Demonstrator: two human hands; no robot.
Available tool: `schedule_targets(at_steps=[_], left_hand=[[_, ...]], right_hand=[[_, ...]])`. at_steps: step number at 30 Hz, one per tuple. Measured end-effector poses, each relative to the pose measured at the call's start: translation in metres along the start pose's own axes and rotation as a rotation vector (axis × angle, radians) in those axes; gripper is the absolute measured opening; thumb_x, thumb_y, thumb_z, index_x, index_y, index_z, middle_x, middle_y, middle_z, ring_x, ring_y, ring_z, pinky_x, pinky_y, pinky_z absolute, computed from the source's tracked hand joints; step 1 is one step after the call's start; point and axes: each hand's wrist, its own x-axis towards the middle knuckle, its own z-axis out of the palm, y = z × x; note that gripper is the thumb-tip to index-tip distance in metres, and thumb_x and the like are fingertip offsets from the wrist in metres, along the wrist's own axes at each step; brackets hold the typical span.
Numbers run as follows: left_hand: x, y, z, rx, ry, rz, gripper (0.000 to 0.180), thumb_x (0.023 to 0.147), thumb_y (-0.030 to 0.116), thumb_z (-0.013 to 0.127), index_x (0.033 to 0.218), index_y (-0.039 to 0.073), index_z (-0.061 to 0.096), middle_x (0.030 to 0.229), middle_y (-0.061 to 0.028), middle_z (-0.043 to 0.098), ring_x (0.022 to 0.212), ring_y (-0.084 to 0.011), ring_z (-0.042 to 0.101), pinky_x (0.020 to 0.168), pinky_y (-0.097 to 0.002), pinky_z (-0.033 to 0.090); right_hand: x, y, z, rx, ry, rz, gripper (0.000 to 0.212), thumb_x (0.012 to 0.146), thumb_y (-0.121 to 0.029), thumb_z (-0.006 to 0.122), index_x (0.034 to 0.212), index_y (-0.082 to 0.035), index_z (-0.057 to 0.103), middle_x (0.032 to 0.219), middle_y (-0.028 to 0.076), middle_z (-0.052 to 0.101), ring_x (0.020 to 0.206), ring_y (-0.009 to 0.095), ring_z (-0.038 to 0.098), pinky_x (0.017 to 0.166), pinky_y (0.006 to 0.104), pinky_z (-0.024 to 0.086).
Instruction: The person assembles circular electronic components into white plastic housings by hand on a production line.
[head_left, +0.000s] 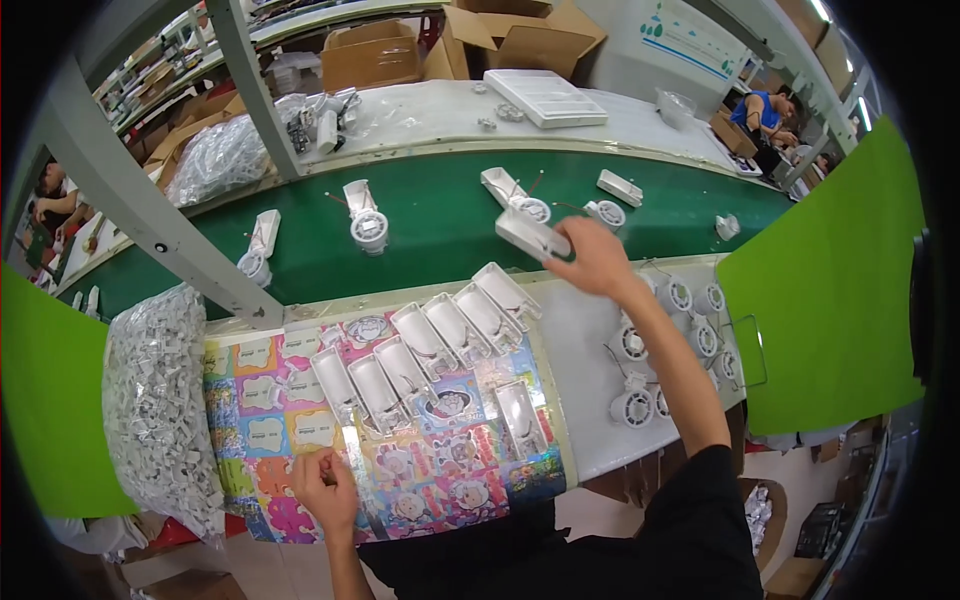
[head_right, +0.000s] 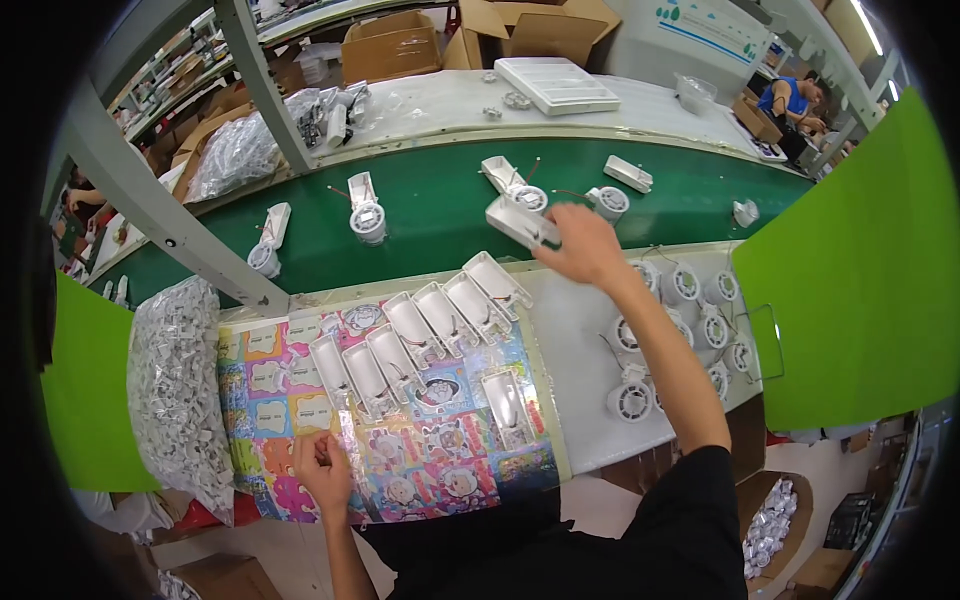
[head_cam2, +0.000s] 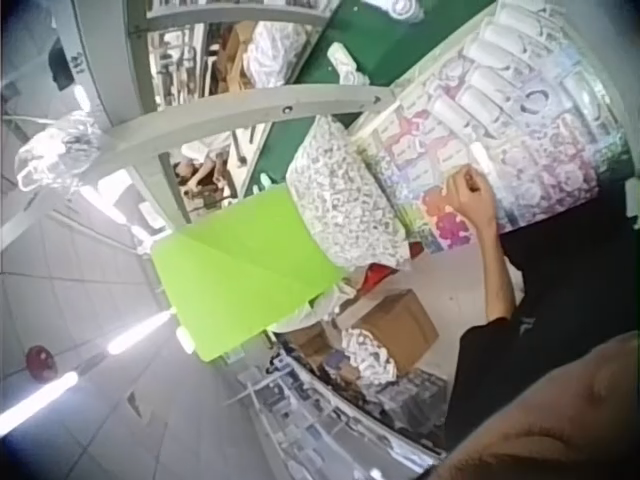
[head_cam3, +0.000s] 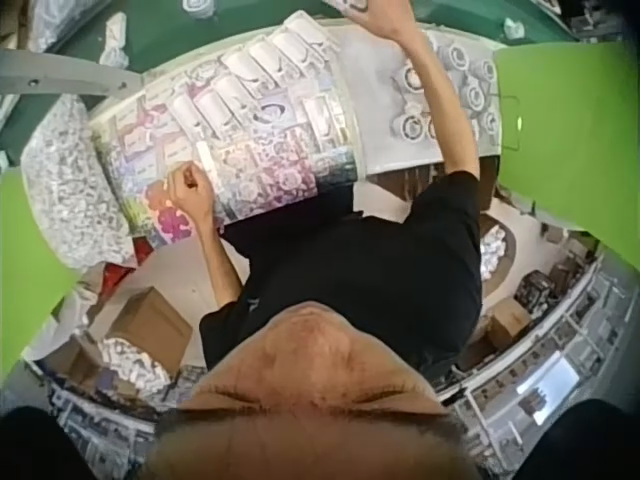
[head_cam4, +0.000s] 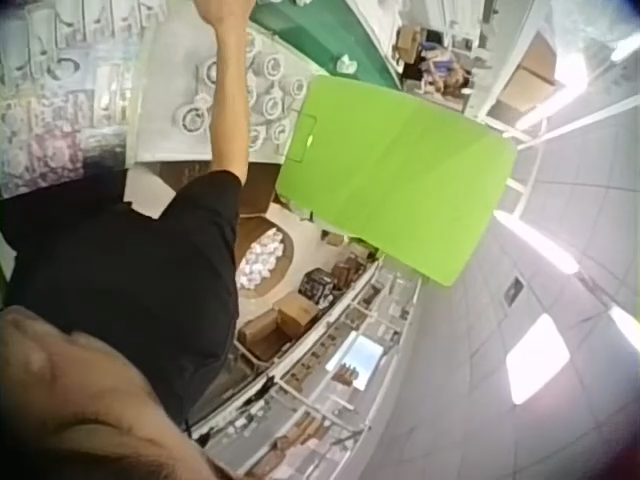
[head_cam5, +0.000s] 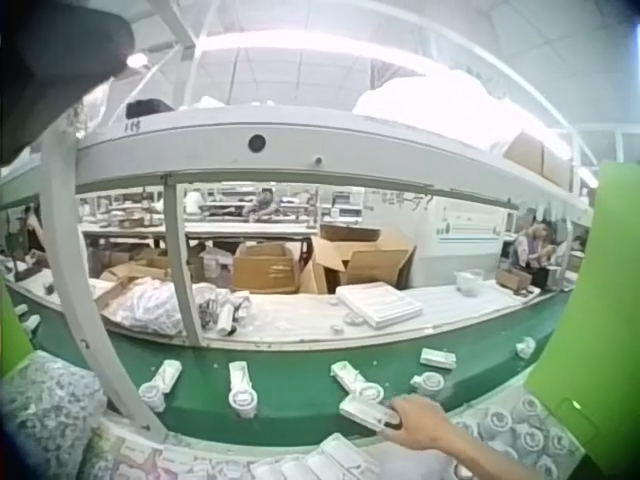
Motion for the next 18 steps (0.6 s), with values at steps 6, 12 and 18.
schedule_targets(at_steps=[6, 12, 18], left_hand=[[0.003, 0.000, 0.000, 0.005, -0.009, -0.031, 0.005, 0.084, 0.002, 0.068, 0.089, 0.001, 0.068, 0.077, -0.0097, 0.056, 0.067, -0.0263, 0.055, 0.060, -0.0390, 0.042], [0.001, 0.003, 0.003, 0.033, -0.016, -0.045, 0.004, 0.084, 0.003, 0.068, 0.088, 0.002, 0.068, 0.076, -0.0093, 0.055, 0.069, -0.0268, 0.054, 0.062, -0.0398, 0.041], [0.002, 0.005, 0.003, 0.046, -0.008, -0.032, 0.004, 0.084, 0.002, 0.068, 0.088, 0.003, 0.068, 0.075, -0.0088, 0.054, 0.068, -0.0268, 0.053, 0.061, -0.0400, 0.040]], right_hand=[[-0.058, -0.010, 0.005, 0.082, -0.326, 0.144, 0.061, 0.079, -0.052, 0.081, 0.111, -0.002, 0.064, 0.102, 0.018, 0.071, 0.096, 0.036, 0.069, 0.083, 0.0466, 0.055], [0.003, 0.058, -0.002, -0.054, -0.061, 0.278, 0.066, 0.078, -0.046, 0.083, 0.126, -0.004, 0.066, 0.117, 0.020, 0.070, 0.111, 0.035, 0.068, 0.093, 0.0458, 0.055], [0.044, 0.112, 0.036, -0.295, 0.069, 0.404, 0.071, 0.081, -0.043, 0.082, 0.140, -0.017, 0.053, 0.141, 0.022, 0.054, 0.119, 0.044, 0.063, 0.098, 0.0525, 0.054]])
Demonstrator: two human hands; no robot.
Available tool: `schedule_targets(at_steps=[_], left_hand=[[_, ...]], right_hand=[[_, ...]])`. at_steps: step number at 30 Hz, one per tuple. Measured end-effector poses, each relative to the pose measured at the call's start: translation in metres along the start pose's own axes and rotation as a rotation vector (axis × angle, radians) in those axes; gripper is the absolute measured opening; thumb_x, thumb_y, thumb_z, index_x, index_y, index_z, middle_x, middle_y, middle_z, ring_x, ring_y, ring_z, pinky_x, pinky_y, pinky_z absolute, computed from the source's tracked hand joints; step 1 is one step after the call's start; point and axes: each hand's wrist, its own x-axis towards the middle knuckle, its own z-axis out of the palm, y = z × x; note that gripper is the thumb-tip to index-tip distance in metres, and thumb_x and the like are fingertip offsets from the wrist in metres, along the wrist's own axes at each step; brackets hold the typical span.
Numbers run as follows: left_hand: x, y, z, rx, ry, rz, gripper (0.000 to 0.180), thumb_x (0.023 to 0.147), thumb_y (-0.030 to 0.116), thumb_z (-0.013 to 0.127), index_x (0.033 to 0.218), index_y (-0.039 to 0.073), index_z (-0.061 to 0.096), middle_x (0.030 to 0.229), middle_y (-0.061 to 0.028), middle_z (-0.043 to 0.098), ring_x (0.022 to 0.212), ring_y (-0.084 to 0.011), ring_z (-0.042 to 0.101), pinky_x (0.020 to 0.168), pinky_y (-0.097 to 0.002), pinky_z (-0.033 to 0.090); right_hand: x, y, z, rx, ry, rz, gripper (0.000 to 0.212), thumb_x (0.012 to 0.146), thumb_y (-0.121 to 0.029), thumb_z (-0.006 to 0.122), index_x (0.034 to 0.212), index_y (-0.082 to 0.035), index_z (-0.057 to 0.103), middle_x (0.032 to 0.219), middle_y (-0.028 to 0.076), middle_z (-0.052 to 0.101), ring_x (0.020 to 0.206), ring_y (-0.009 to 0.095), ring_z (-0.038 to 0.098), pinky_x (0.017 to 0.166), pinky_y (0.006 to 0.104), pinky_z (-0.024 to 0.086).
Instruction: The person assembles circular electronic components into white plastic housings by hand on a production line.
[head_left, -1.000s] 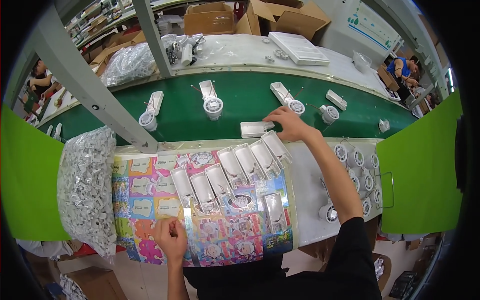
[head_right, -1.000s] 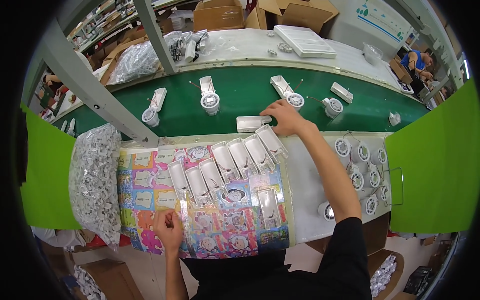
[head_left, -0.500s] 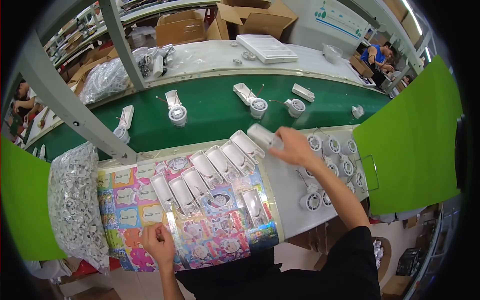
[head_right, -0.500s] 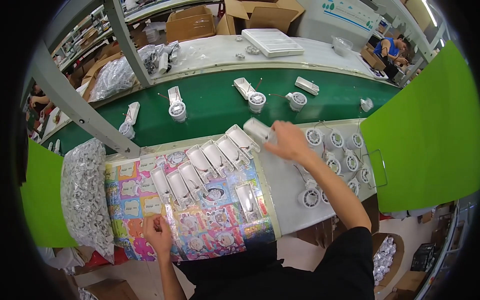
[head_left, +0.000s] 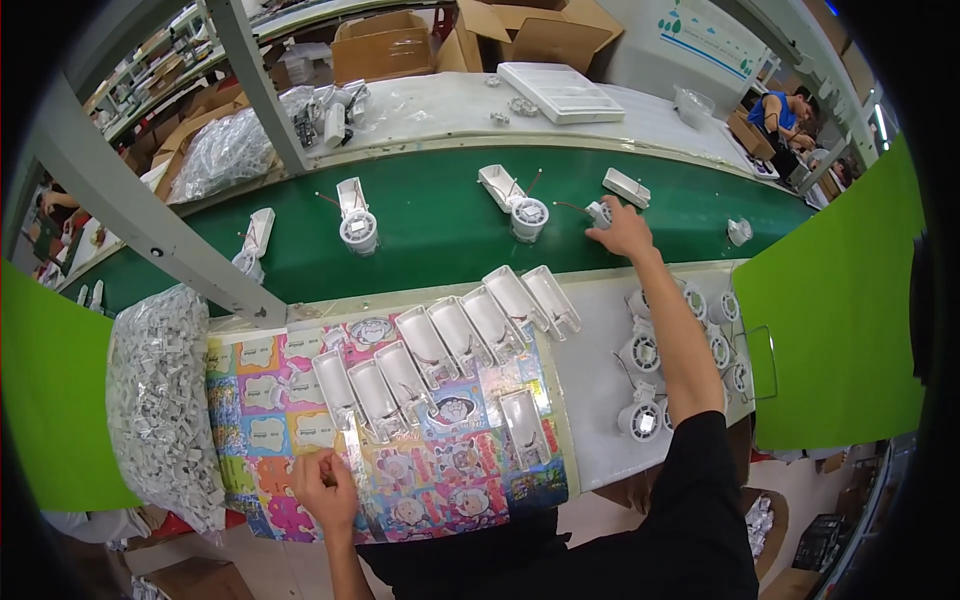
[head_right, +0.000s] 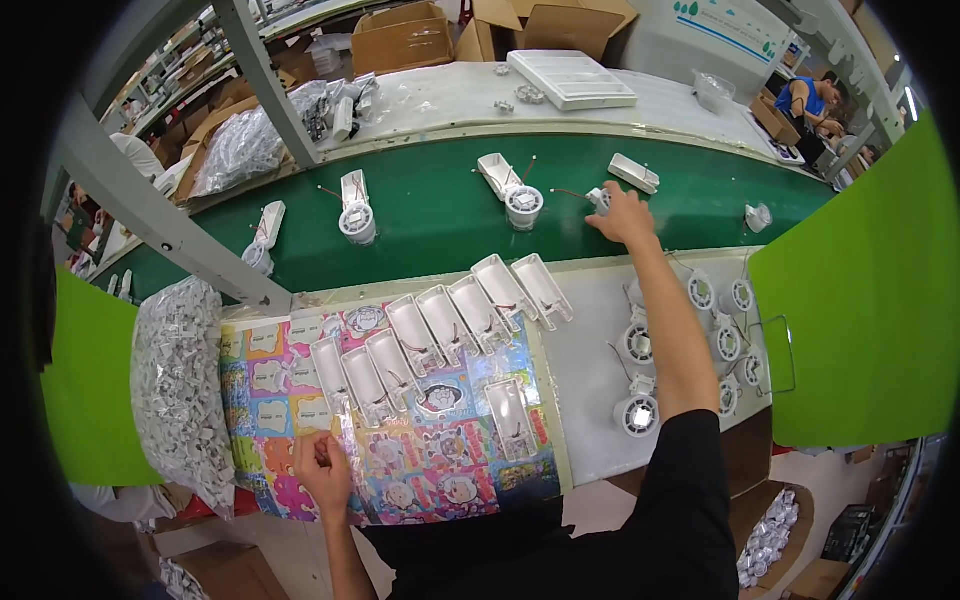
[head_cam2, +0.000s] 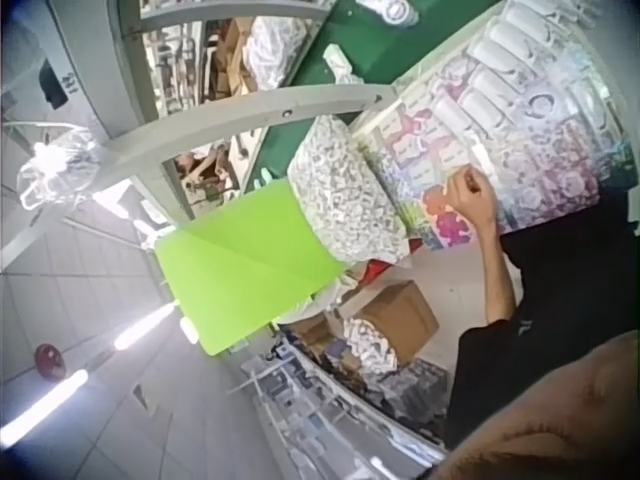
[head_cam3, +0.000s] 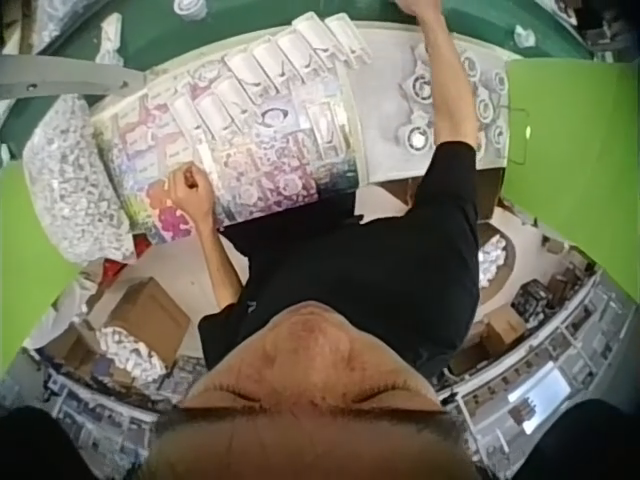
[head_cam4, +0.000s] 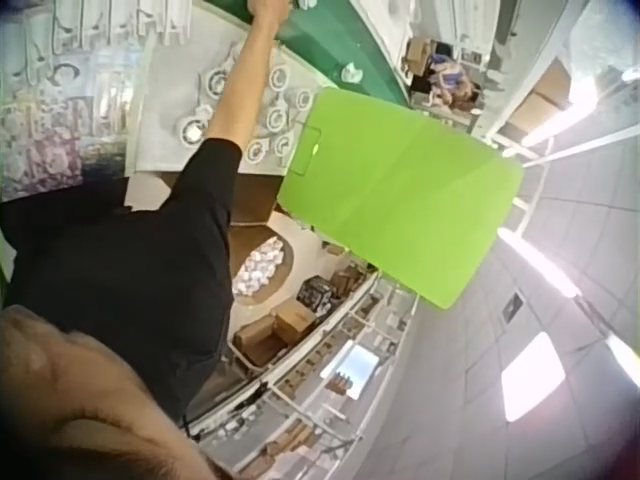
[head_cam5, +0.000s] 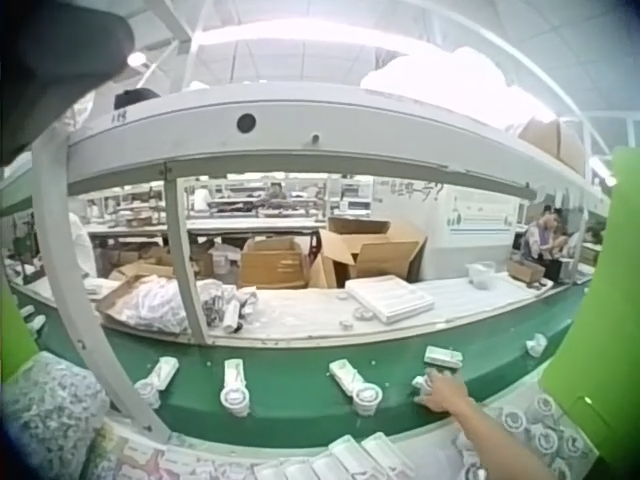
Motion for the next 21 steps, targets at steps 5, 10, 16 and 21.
schedule_targets(at_steps=[5, 10, 16, 21], left_hand=[[-0.007, -0.012, -0.004, -0.037, 0.064, 0.032, 0.006, 0.083, 0.002, 0.070, 0.088, 0.004, 0.068, 0.073, -0.0099, 0.059, 0.067, -0.0287, 0.055, 0.062, -0.0410, 0.040], [-0.016, 0.017, 0.003, -0.174, 0.138, 0.164, 0.011, 0.080, -0.004, 0.071, 0.088, 0.002, 0.067, 0.075, -0.0097, 0.062, 0.067, -0.0266, 0.060, 0.062, -0.0372, 0.046], [-0.061, 0.080, 0.019, -1.002, -0.230, -0.177, 0.070, 0.089, 0.004, 0.073, 0.150, 0.002, 0.040, 0.138, -0.0155, 0.050, 0.117, -0.0228, 0.060, 0.090, -0.0322, 0.054], [-0.050, 0.071, -0.011, -1.578, -0.112, -0.703, 0.059, 0.102, 0.010, 0.060, 0.154, 0.005, 0.033, 0.145, -0.0122, 0.048, 0.133, -0.0231, 0.052, 0.112, -0.0377, 0.044]], right_hand=[[-0.011, -0.009, -0.007, 0.251, 0.147, -0.014, 0.066, 0.081, -0.041, 0.083, 0.135, -0.015, 0.055, 0.128, 0.019, 0.064, 0.112, 0.042, 0.067, 0.090, 0.0531, 0.057], [-0.132, -0.094, -0.097, 0.449, 0.124, -0.360, 0.065, 0.075, -0.031, 0.087, 0.129, -0.009, 0.059, 0.111, 0.014, 0.063, 0.097, 0.037, 0.066, 0.079, 0.0495, 0.054], [-0.263, -0.208, -0.121, 0.585, -0.033, -0.913, 0.062, 0.071, -0.034, 0.089, 0.122, -0.011, 0.062, 0.099, 0.011, 0.062, 0.093, 0.033, 0.063, 0.080, 0.0454, 0.051], [-0.297, -0.255, -0.134, 0.650, -0.458, -1.234, 0.069, 0.077, -0.031, 0.083, 0.135, -0.007, 0.055, 0.112, 0.014, 0.061, 0.106, 0.036, 0.062, 0.095, 0.0455, 0.049]])
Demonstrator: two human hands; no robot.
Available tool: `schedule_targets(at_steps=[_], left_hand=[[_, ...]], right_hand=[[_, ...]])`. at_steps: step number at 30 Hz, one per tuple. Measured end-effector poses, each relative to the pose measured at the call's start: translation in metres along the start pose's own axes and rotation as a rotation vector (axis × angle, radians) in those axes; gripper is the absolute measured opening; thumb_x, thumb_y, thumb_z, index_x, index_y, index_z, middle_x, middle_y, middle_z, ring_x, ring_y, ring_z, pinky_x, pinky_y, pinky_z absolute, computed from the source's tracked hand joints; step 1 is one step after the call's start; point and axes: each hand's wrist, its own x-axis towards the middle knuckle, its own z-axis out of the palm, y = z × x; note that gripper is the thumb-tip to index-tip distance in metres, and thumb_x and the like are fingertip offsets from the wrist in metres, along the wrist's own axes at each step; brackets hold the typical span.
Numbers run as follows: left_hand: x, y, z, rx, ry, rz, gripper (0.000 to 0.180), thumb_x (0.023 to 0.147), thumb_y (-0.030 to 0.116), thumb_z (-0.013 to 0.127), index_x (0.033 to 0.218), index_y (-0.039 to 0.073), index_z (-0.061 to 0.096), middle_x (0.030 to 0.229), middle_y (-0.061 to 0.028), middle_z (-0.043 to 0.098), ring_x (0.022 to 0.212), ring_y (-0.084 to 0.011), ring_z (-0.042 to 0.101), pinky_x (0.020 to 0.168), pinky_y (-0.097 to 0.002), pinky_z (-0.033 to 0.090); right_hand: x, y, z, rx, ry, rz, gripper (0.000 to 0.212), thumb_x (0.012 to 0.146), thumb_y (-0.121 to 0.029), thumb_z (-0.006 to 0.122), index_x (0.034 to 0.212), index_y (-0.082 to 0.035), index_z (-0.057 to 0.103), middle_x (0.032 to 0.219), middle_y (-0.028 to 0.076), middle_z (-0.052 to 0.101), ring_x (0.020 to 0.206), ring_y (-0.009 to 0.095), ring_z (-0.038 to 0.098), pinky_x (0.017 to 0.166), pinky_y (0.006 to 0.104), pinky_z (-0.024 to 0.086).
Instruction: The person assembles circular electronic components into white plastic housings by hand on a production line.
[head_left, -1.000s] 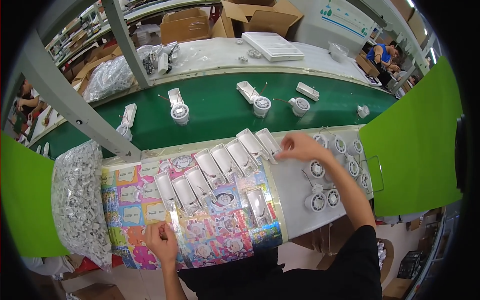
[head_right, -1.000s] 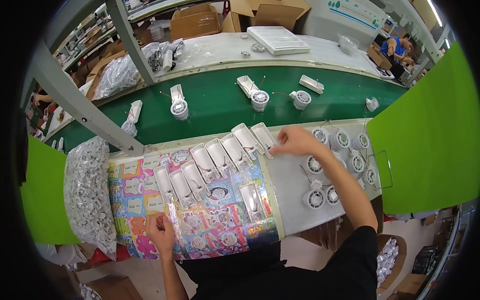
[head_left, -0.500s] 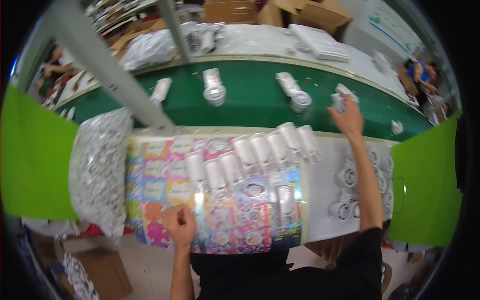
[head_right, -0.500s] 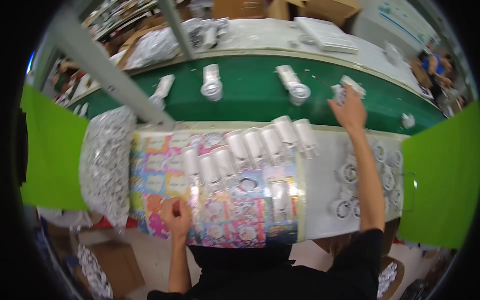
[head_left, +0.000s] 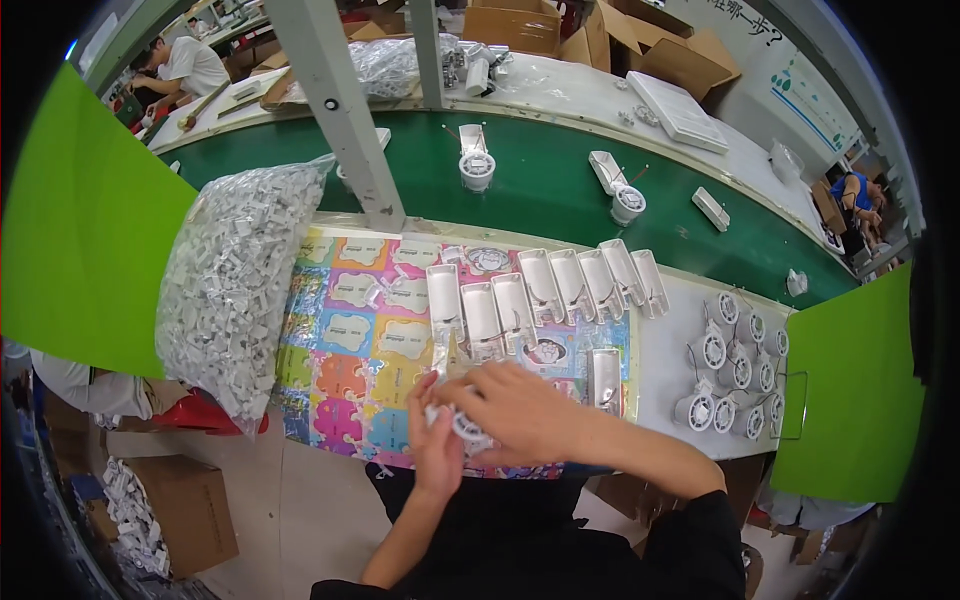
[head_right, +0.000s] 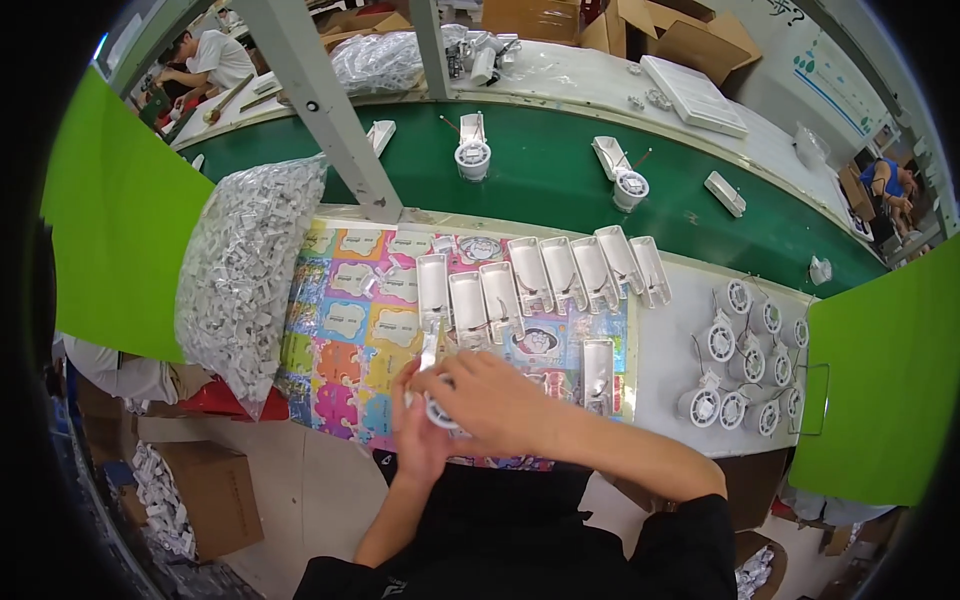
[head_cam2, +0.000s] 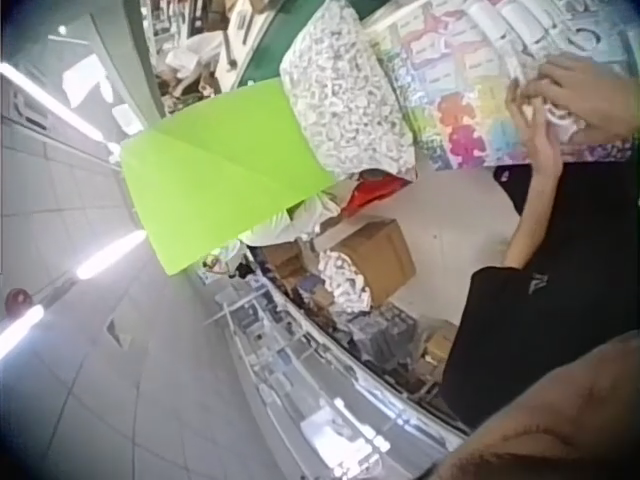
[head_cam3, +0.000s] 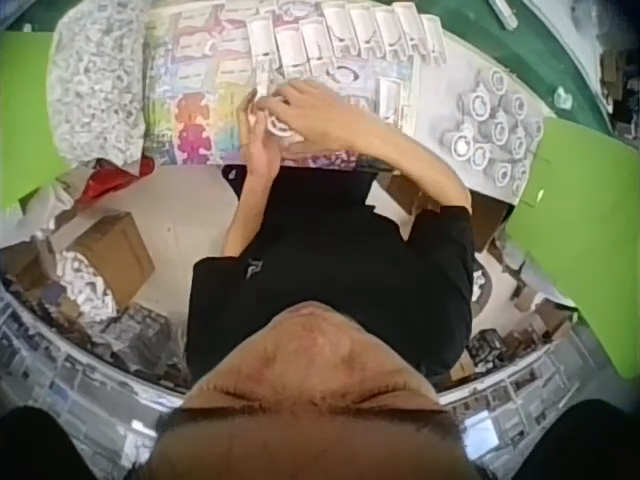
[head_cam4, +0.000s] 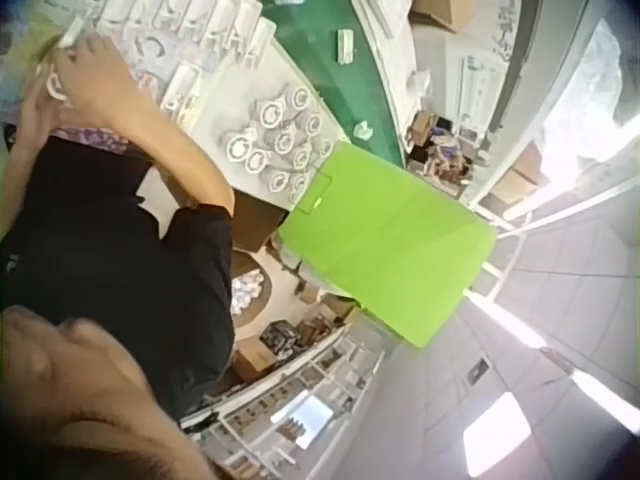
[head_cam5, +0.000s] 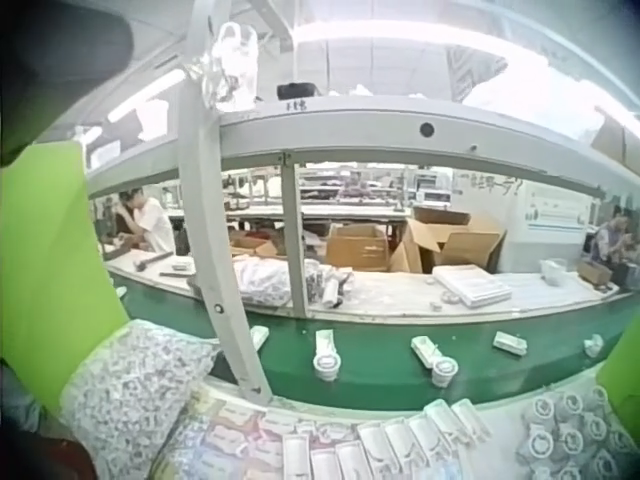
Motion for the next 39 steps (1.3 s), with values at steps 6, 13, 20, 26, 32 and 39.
schedule_targets(at_steps=[6, 13, 20, 26, 32, 39], left_hand=[[0.004, 0.022, -0.062, -0.402, -0.118, -0.126, 0.048, 0.108, 0.049, 0.039, 0.122, 0.013, 0.067, 0.118, -0.0115, 0.070, 0.112, -0.0334, 0.064, 0.087, -0.0480, 0.053], [0.015, 0.053, -0.092, -0.379, 0.063, -0.158, 0.046, 0.108, 0.046, 0.038, 0.111, 0.010, 0.066, 0.107, -0.0166, 0.071, 0.095, -0.0372, 0.069, 0.075, -0.0475, 0.056], [0.012, 0.055, -0.080, -0.024, 0.138, -0.151, 0.055, 0.111, 0.045, 0.031, 0.115, 0.002, 0.065, 0.112, -0.0201, 0.072, 0.102, -0.0361, 0.073, 0.082, -0.0456, 0.061], [0.005, 0.063, -0.070, 0.052, 0.028, -0.098, 0.036, 0.102, 0.018, 0.062, 0.131, -0.003, 0.061, 0.116, -0.0114, 0.071, 0.102, -0.0232, 0.072, 0.090, -0.0344, 0.058], [-0.006, 0.057, -0.053, 0.525, -0.147, -0.055, 0.050, 0.082, 0.006, 0.086, 0.124, 0.002, 0.060, 0.107, -0.0072, 0.068, 0.102, -0.0137, 0.064, 0.090, -0.0300, 0.053], [-0.009, 0.047, -0.030, 0.853, -0.322, -0.158, 0.059, 0.073, 0.024, 0.096, 0.116, -0.001, 0.063, 0.103, -0.0090, 0.071, 0.093, -0.0149, 0.067, 0.083, -0.0305, 0.055]], right_hand=[[0.110, 0.003, -0.016, 0.389, -0.246, 0.038, 0.055, 0.088, -0.023, 0.074, 0.136, -0.004, 0.057, 0.113, 0.017, 0.069, 0.112, 0.034, 0.065, 0.099, 0.0454, 0.050], [0.186, 0.084, 0.036, -0.355, 0.088, 0.025, 0.033, 0.083, -0.009, 0.070, 0.115, -0.002, 0.070, 0.117, 0.018, 0.067, 0.114, 0.036, 0.063, 0.096, 0.0441, 0.052], [0.162, 0.079, 0.032, -0.292, 0.199, 0.060, 0.025, 0.087, -0.008, 0.068, 0.111, 0.000, 0.065, 0.113, 0.018, 0.066, 0.109, 0.030, 0.064, 0.091, 0.0411, 0.054], [0.064, 0.023, 0.021, 0.980, 0.175, 0.263, 0.020, 0.105, -0.014, 0.063, 0.116, -0.001, 0.052, 0.095, 0.003, 0.059, 0.079, 0.009, 0.058, 0.073, 0.0279, 0.051], [-0.010, -0.008, 0.021, 1.065, 0.097, 0.408, 0.027, 0.102, -0.002, 0.063, 0.129, -0.002, 0.060, 0.100, 0.000, 0.057, 0.082, 0.004, 0.054, 0.072, 0.0216, 0.046], [-0.037, -0.017, 0.037, 0.765, 0.087, 0.296, 0.031, 0.092, -0.004, 0.074, 0.123, -0.010, 0.070, 0.106, 0.005, 0.056, 0.087, 0.014, 0.055, 0.075, 0.0279, 0.047]])
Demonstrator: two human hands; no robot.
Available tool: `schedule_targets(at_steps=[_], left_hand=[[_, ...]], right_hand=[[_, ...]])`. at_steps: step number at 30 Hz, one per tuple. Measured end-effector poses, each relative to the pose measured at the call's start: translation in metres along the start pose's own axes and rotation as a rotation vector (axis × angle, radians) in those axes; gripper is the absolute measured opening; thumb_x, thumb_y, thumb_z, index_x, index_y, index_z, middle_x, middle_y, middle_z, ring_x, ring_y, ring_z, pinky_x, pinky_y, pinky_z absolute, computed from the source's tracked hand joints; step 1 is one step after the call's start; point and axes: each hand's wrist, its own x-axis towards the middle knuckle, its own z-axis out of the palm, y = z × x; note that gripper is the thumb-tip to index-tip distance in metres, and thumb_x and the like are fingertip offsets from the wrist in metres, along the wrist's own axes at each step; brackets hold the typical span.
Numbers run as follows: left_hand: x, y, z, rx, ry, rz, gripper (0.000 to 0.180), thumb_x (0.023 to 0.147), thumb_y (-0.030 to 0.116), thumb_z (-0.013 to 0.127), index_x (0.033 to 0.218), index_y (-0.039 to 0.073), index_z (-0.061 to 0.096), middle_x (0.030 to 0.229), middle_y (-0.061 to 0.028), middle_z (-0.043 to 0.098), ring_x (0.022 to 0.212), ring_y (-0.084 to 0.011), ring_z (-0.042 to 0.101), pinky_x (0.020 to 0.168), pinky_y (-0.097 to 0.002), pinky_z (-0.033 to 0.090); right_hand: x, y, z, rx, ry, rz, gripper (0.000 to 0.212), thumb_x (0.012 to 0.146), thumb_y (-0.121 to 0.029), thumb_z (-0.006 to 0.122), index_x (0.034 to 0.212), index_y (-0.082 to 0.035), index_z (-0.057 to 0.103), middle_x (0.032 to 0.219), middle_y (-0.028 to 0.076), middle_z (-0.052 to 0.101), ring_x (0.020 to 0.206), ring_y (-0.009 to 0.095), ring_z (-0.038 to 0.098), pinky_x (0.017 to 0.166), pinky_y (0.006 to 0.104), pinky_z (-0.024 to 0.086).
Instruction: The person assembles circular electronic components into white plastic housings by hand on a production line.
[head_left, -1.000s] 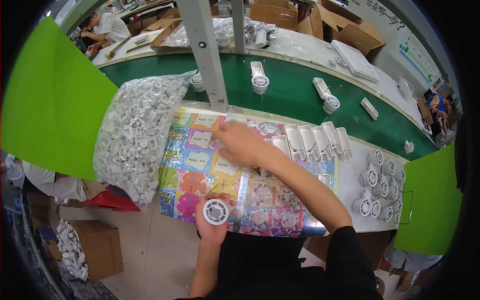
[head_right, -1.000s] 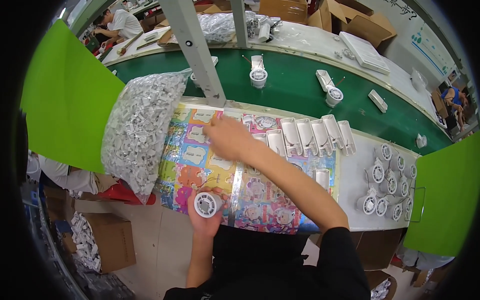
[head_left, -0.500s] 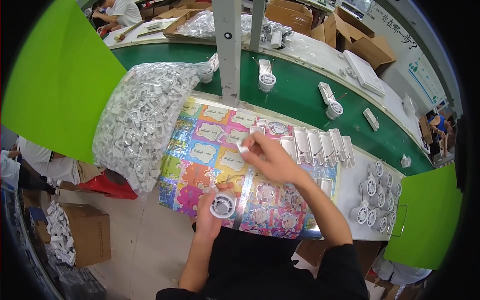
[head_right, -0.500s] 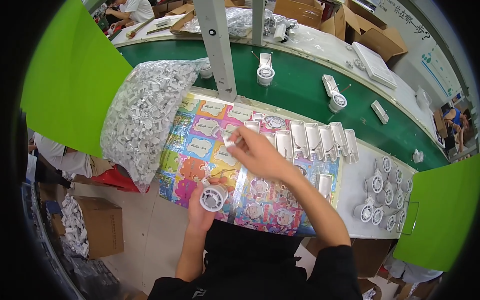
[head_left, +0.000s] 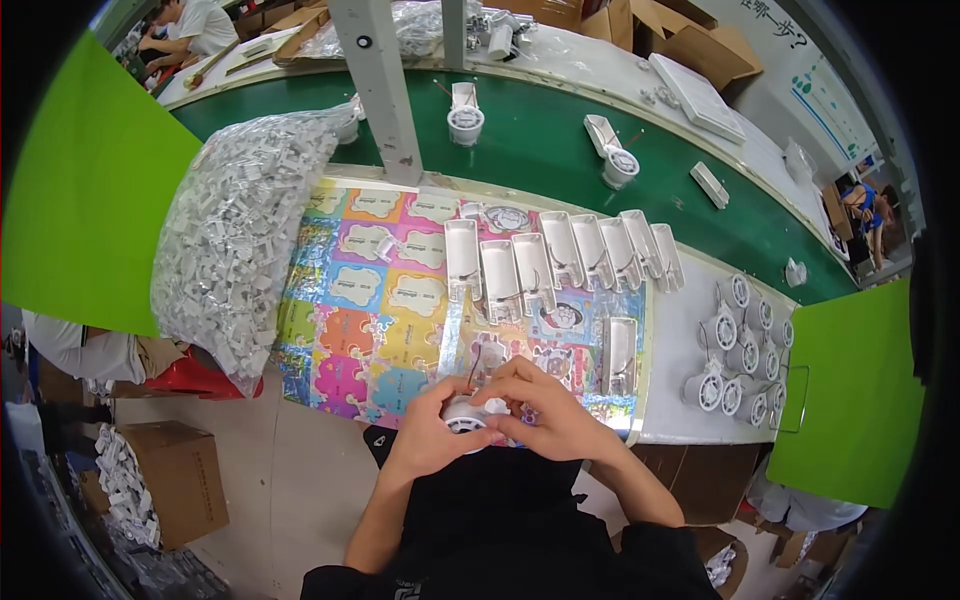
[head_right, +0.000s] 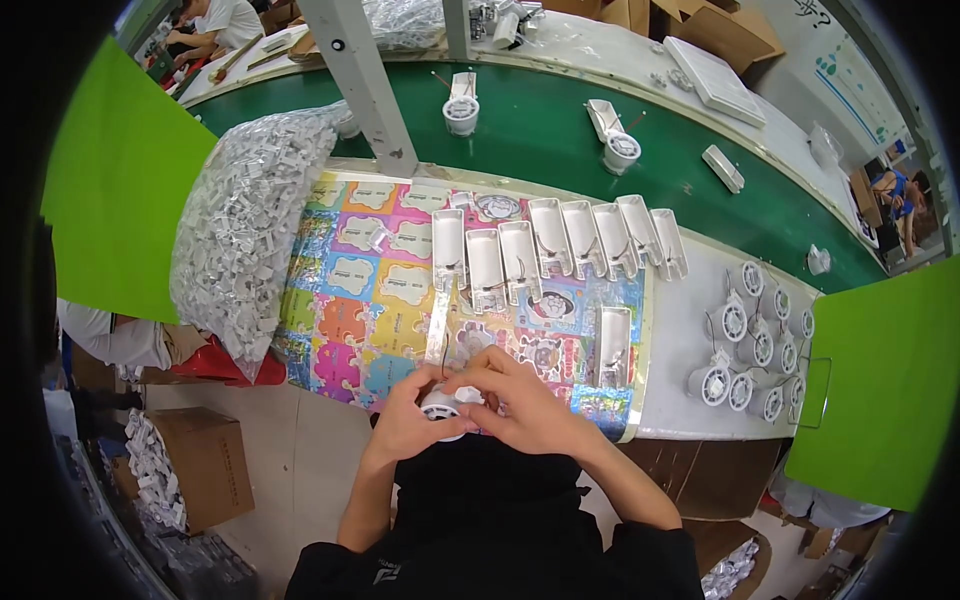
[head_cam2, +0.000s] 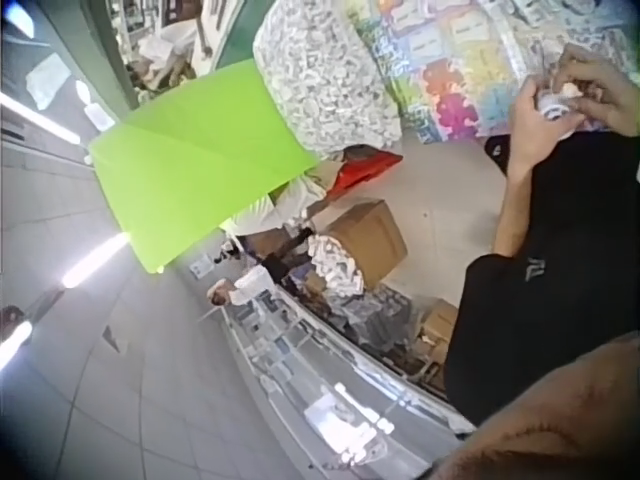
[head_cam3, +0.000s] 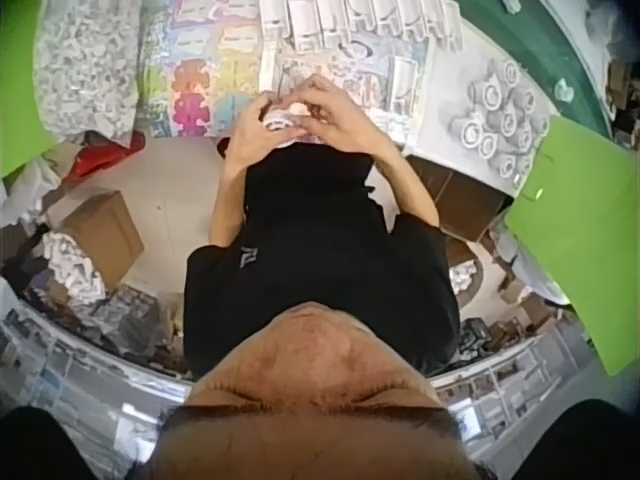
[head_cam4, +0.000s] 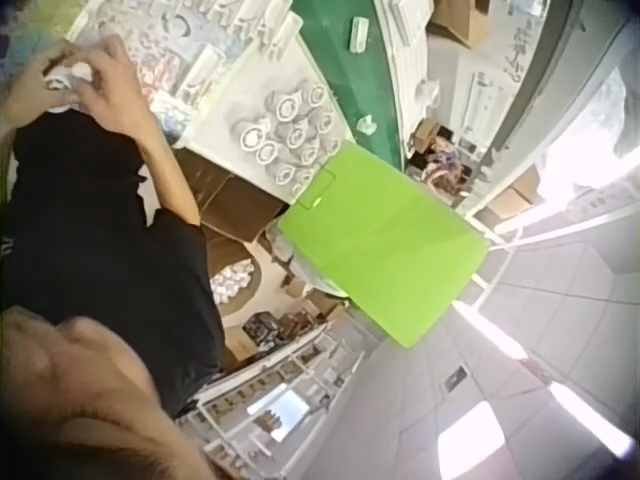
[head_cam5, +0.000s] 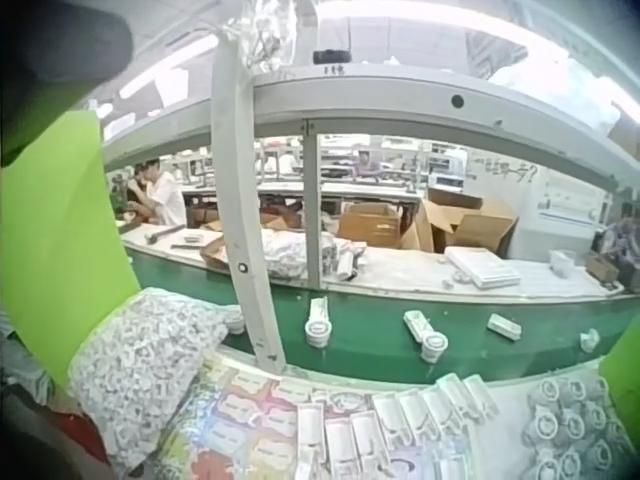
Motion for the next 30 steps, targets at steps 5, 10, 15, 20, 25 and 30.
schedule_targets(at_steps=[5, 10, 15, 20, 25, 30], left_hand=[[-0.006, 0.020, 0.015, 0.306, 0.012, 0.105, 0.052, 0.075, 0.033, 0.093, 0.109, 0.001, 0.068, 0.095, -0.0136, 0.072, 0.085, -0.0236, 0.071, 0.077, -0.0351, 0.056], [-0.009, 0.025, 0.018, 0.336, 0.063, 0.066, 0.034, 0.090, 0.032, 0.079, 0.104, 0.003, 0.068, 0.087, -0.0140, 0.072, 0.084, -0.0295, 0.071, 0.071, -0.0358, 0.054], [-0.005, 0.012, 0.020, 0.398, 0.080, 0.311, 0.017, 0.096, 0.014, 0.068, 0.105, 0.000, 0.065, 0.084, -0.0122, 0.065, 0.073, -0.0167, 0.060, 0.066, -0.0306, 0.047], [-0.005, 0.001, 0.020, 0.130, 0.016, 0.129, 0.013, 0.098, 0.008, 0.065, 0.108, -0.001, 0.064, 0.090, -0.0065, 0.068, 0.080, -0.0108, 0.060, 0.072, -0.0263, 0.047], [-0.002, -0.015, 0.021, -0.002, 0.011, 0.236, 0.013, 0.099, 0.005, 0.062, 0.109, -0.003, 0.065, 0.102, -0.0061, 0.068, 0.088, -0.0101, 0.062, 0.081, -0.0245, 0.048], [-0.009, -0.019, 0.028, -0.316, -0.016, 0.158, 0.013, 0.098, 0.003, 0.063, 0.108, -0.005, 0.067, 0.110, -0.0079, 0.067, 0.094, -0.0116, 0.064, 0.085, -0.0263, 0.049]], right_hand=[[-0.014, 0.001, 0.003, -0.067, 0.157, 0.033, 0.032, 0.093, -0.004, 0.072, 0.125, -0.005, 0.066, 0.112, 0.010, 0.061, 0.091, 0.020, 0.061, 0.078, 0.0305, 0.052], [-0.026, 0.006, 0.008, -0.027, 0.198, 0.121, 0.035, 0.093, -0.006, 0.074, 0.126, -0.001, 0.063, 0.108, 0.010, 0.066, 0.089, 0.019, 0.064, 0.078, 0.0308, 0.053], [-0.030, 0.003, 0.010, -0.026, 0.243, 0.090, 0.033, 0.093, -0.009, 0.076, 0.124, -0.001, 0.065, 0.105, 0.010, 0.066, 0.087, 0.018, 0.063, 0.077, 0.0314, 0.054], [-0.027, 0.002, 0.010, -0.089, 0.233, 0.075, 0.032, 0.093, -0.011, 0.076, 0.122, -0.002, 0.068, 0.102, 0.010, 0.065, 0.084, 0.019, 0.062, 0.076, 0.0316, 0.053], [-0.030, -0.006, 0.002, -0.082, 0.152, 0.069, 0.033, 0.093, -0.012, 0.076, 0.124, 0.000, 0.067, 0.099, 0.011, 0.065, 0.083, 0.020, 0.063, 0.075, 0.0331, 0.053], [-0.031, -0.003, -0.002, -0.091, 0.103, 0.065, 0.034, 0.094, -0.011, 0.075, 0.124, 0.002, 0.067, 0.093, 0.012, 0.065, 0.082, 0.022, 0.064, 0.075, 0.0345, 0.053]])
